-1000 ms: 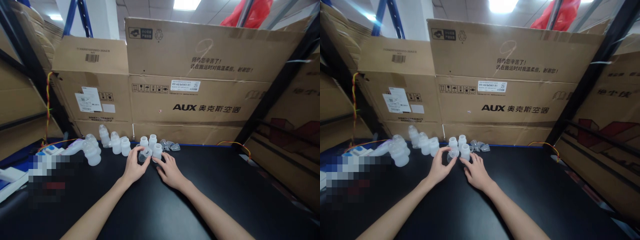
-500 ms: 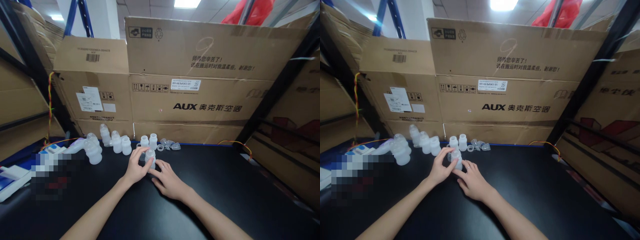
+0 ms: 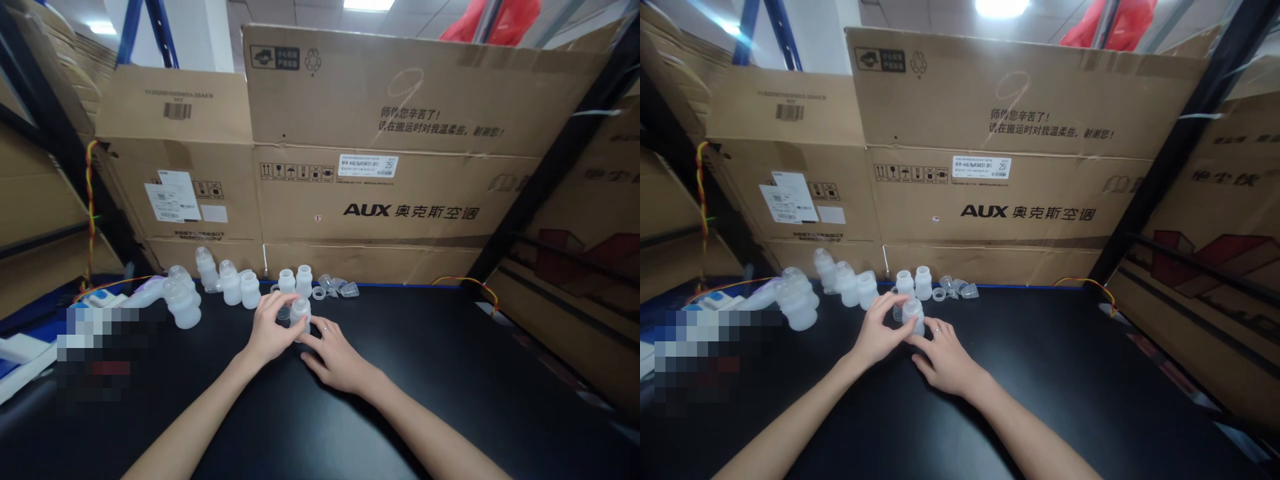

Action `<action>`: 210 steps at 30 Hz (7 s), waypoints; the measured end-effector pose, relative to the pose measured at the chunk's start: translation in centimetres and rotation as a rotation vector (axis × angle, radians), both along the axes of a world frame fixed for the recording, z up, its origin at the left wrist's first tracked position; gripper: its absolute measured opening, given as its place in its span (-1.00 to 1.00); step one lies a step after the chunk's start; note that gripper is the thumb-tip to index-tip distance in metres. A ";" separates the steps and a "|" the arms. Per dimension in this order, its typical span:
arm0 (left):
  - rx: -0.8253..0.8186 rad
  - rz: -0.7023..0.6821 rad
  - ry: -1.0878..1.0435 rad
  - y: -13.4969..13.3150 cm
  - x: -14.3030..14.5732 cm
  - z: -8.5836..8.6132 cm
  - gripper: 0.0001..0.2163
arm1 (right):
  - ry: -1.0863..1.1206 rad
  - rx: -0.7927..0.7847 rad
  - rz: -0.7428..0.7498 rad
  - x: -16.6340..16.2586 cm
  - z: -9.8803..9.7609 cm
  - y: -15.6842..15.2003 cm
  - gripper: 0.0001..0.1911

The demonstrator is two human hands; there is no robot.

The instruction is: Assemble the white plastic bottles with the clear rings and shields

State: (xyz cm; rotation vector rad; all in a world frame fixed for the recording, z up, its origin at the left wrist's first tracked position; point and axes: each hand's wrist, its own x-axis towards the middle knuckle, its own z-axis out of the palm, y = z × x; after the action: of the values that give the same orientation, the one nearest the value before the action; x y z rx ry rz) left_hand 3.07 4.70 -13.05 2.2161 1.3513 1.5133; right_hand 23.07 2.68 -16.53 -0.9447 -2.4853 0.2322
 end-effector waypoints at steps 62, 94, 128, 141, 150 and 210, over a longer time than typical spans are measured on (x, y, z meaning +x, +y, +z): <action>-0.700 -0.344 -0.849 0.1 0.9 -0.4 -0.58 | 1.134 -0.749 -0.198 0.8 0.3 1.3 -0.40; 0.034 0.197 -0.431 1.8 -3.7 1.4 -0.52 | 0.388 -0.139 -0.295 2.2 -1.5 4.4 -0.46; -0.336 -0.350 -0.185 -0.6 -0.4 -1.4 -0.63 | 0.909 -0.638 0.076 2.3 1.2 2.0 -0.55; -0.267 -0.329 -0.073 -1.5 1.4 -2.8 -0.59 | 0.691 -0.525 -0.364 2.0 1.0 1.7 -0.45; -0.088 -0.333 0.097 -0.7 0.9 -2.2 -0.60 | 0.542 -0.841 -0.336 2.5 0.9 2.2 -0.05; -0.357 -0.164 0.254 0.2 1.4 -2.8 -0.62 | 0.397 -0.191 -0.178 2.3 2.0 0.8 -0.57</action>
State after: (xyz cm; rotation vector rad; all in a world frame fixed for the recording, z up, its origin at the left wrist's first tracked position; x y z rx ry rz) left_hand 4.45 4.86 -15.84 2.2688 1.3384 0.8794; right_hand 25.37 3.49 -14.52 -1.0723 -2.0311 0.5482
